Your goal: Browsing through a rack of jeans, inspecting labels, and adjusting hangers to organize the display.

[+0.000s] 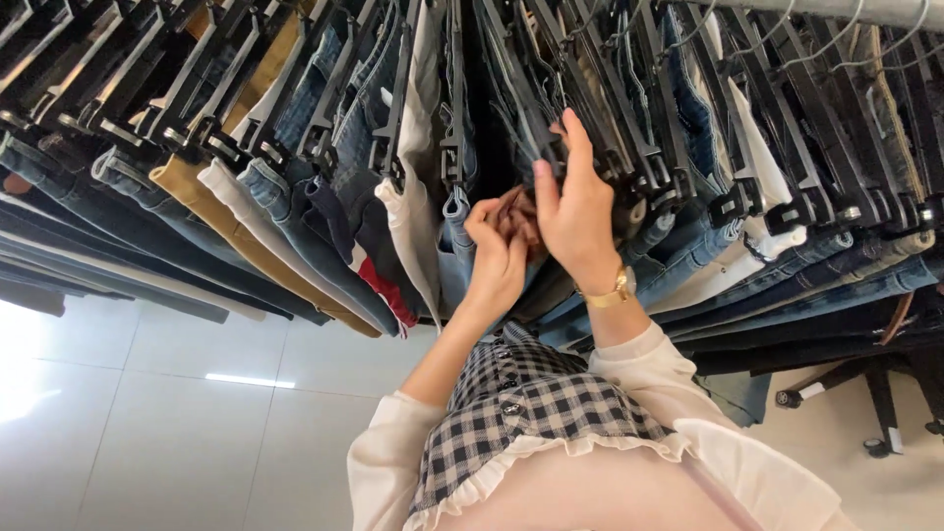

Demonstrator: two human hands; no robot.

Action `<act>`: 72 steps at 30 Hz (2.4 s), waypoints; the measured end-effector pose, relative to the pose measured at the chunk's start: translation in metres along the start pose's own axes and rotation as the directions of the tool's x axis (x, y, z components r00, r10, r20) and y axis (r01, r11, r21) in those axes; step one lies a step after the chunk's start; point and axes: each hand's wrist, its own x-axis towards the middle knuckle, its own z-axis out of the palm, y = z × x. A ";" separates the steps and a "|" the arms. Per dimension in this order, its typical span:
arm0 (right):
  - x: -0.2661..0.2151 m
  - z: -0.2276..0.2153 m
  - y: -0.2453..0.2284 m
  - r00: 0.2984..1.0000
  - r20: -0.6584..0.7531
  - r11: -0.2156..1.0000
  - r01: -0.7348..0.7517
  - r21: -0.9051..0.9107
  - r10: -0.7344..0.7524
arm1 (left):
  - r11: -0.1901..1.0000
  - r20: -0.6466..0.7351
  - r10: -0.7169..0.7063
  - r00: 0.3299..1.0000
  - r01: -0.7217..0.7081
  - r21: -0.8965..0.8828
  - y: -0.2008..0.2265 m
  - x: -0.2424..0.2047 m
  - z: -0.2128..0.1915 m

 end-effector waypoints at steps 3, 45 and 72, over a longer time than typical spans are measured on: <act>0.000 -0.008 0.002 1.000 0.019 0.997 -0.007 0.071 0.006 | 0.996 -0.173 0.023 0.985 -0.007 0.091 -0.017 0.020 0.011; 0.013 -0.005 0.028 1.000 -0.017 0.988 0.027 0.154 -0.024 | 0.967 -0.264 0.241 0.934 -0.209 0.144 -0.038 0.129 0.009; 0.022 -0.006 0.035 0.987 0.110 0.988 0.107 0.111 -0.120 | 0.967 -0.194 0.135 0.972 -0.086 0.242 -0.082 0.227 -0.030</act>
